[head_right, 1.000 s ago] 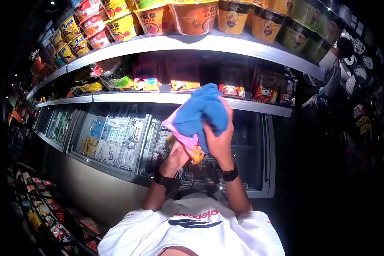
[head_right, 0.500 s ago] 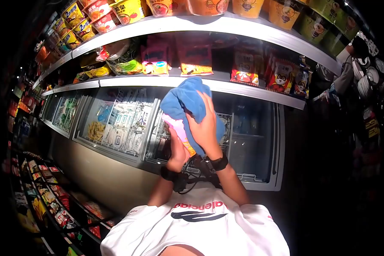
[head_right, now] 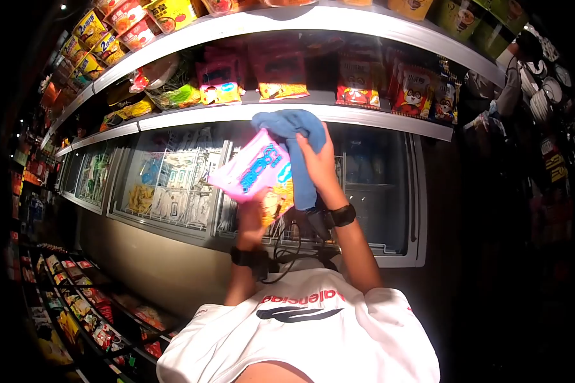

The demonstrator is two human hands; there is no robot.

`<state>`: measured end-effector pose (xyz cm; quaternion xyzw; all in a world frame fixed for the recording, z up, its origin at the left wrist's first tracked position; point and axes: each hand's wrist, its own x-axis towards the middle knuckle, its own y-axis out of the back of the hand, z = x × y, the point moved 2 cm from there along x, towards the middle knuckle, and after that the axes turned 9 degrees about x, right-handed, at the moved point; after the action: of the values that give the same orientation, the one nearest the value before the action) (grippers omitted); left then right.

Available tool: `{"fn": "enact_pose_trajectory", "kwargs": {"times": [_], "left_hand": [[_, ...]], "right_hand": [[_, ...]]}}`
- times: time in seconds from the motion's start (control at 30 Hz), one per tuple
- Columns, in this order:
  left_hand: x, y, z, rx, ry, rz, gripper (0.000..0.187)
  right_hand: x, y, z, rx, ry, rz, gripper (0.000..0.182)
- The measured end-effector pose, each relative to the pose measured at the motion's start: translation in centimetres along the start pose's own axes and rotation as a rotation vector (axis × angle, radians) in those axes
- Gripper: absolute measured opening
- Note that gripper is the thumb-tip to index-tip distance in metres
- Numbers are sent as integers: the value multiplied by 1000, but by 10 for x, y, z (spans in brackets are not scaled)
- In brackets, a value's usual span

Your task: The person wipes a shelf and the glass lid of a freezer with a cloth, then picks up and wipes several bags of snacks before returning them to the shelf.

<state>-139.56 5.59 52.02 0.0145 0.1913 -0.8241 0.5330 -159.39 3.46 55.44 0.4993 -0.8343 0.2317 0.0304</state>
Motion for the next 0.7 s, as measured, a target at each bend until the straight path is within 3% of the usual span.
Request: {"fn": "enact_pose_trajectory", "kwargs": {"times": [0.07,0.1,0.13,0.2,0.27,0.3,0.33,0.4,0.43,0.5,0.53,0.6,0.63,0.67,0.7], "left_hand": [[0,4,25,-381,13,-33,36],[3,6,37,-372,118,29,31],[-7,-10,60,-265,1,106,30],[22,-5,38,157,-309,127,31],[29,-14,39,406,-414,189,49],[24,-26,48,416,-563,342,57],[24,-28,51,530,-649,360,60],[25,-32,56,753,-825,426,65],[27,-28,54,907,-844,239,64],[25,-38,48,835,-821,-44,57],[22,-44,32,459,-643,-91,59],[15,-53,-5,-277,-253,-181,66],[12,-55,-3,-182,-316,-100,74],[17,-52,-10,-445,-424,-129,74],[19,-50,-3,-437,-328,-57,74]], "right_hand": [[-11,24,24,698,-389,-52,48],[-19,31,34,1046,-595,-84,55],[-24,29,33,1260,-654,-195,64],[-38,16,27,1293,-765,-361,70],[-52,-11,19,1355,-657,-214,69],[-57,-18,11,1369,-630,-191,65],[-62,-23,3,1383,-599,-168,62],[-73,-20,16,1112,-522,-4,51],[-73,-20,12,1199,-541,-56,48],[-70,-26,-7,1189,-562,-41,46],[-67,-31,-16,1093,-561,28,47],[-50,-29,-14,423,-249,113,43],[-44,-28,-20,266,-205,19,39],[-44,-34,-24,185,-193,-25,41],[-50,-38,-23,29,-134,-63,43]]}}
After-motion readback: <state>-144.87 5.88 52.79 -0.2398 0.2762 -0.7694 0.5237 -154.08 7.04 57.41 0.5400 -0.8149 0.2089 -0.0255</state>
